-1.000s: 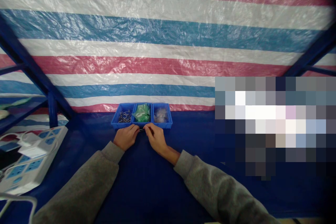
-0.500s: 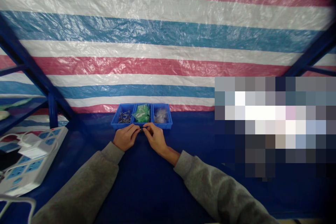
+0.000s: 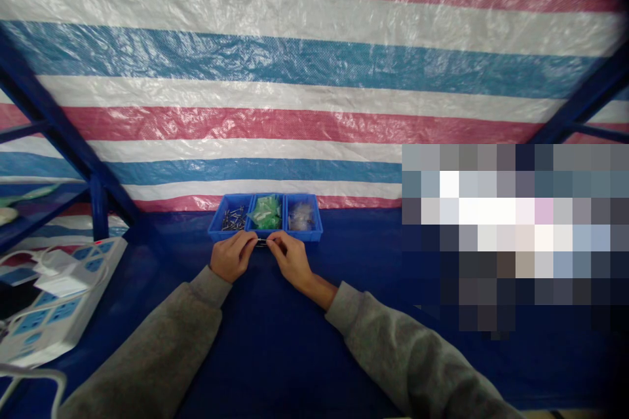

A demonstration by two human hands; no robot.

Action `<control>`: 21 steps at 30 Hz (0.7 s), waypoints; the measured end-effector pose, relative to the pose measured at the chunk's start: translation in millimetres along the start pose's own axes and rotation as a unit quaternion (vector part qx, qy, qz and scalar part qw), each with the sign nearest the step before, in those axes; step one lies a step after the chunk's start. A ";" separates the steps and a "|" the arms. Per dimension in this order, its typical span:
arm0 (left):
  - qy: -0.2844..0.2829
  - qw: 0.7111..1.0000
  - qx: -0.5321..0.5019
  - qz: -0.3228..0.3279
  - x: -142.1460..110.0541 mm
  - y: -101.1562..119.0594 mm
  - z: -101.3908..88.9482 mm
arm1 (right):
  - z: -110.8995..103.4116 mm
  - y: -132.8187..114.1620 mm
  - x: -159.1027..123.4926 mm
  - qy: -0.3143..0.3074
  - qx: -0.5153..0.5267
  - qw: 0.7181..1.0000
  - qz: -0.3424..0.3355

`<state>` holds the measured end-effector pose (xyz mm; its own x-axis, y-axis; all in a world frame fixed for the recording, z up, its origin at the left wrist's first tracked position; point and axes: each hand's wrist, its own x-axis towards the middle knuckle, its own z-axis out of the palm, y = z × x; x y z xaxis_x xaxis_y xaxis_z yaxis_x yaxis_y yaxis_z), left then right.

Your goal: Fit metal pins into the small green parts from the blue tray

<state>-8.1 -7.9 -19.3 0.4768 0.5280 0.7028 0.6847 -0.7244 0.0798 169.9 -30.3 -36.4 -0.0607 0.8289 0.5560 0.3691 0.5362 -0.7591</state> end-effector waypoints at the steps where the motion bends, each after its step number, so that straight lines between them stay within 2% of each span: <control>1: 0.000 1.000 -0.001 0.003 0.1 0.3 -0.1 | -0.3 -0.2 0.0 0.002 0.003 1.000 0.000; 10: -0.013 1.000 -0.002 -0.001 3.0 3.6 -3.9 | -1.8 -2.0 0.1 -0.005 0.004 1.000 -0.002; 14: -0.019 0.999 -0.024 -0.019 3.4 3.8 -2.6 | -3.1 -2.8 -0.5 -0.011 0.001 1.000 -0.003; 21: -0.032 0.998 -0.057 -0.015 3.1 1.2 0.8 | -3.1 -2.9 -0.7 -0.018 0.001 1.000 0.009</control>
<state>-5.4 -6.7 -17.6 0.4946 0.5743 0.6523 0.6338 -0.7519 0.1814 171.7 -32.9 -33.5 -0.0880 0.8442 0.5288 0.3687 0.5208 -0.7700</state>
